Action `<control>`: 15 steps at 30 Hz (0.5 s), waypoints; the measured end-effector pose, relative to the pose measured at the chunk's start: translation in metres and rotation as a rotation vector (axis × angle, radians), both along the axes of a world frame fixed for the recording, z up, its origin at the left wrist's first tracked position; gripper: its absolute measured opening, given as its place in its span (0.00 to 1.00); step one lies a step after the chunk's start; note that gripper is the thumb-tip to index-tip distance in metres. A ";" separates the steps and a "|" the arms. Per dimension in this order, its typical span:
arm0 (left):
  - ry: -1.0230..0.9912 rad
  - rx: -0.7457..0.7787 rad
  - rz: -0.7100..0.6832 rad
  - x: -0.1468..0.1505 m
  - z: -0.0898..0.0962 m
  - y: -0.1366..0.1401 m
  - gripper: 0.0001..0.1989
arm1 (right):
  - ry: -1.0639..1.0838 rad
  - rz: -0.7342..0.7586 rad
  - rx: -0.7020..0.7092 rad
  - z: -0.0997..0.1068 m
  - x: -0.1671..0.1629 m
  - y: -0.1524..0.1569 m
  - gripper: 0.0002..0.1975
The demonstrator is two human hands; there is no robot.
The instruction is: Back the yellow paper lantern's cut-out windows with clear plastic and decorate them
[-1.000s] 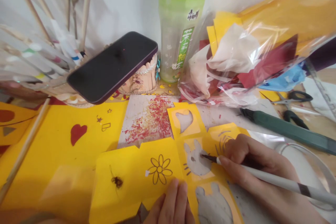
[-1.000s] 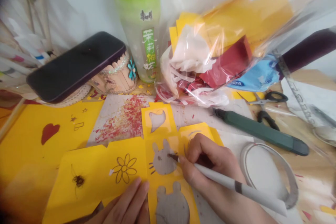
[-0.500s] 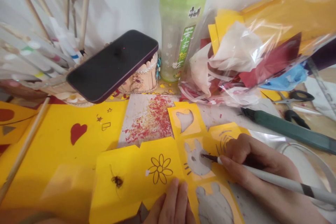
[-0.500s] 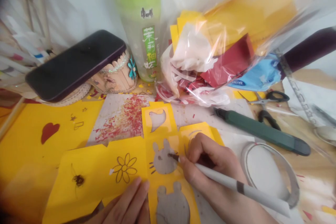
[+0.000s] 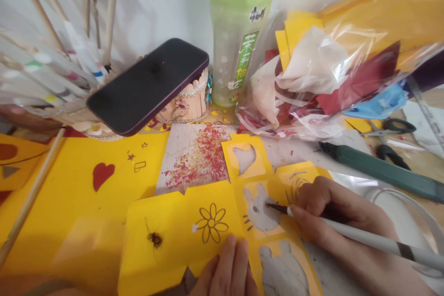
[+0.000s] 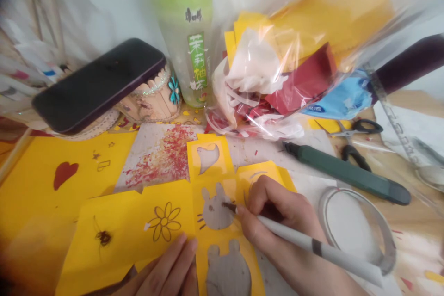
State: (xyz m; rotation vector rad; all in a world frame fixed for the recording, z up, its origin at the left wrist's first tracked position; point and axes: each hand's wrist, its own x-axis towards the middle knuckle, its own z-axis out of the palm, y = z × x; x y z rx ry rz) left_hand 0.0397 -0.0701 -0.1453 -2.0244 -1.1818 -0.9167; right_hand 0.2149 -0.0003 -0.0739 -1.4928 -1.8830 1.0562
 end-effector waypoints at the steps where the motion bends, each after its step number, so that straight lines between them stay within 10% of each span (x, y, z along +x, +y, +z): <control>1: 0.011 0.007 0.010 0.001 -0.001 -0.001 0.11 | 0.006 -0.005 0.001 0.000 0.000 0.000 0.13; 15: -0.069 -0.038 -0.040 -0.001 0.010 0.004 0.16 | 0.053 -0.044 -0.048 0.000 0.000 -0.001 0.14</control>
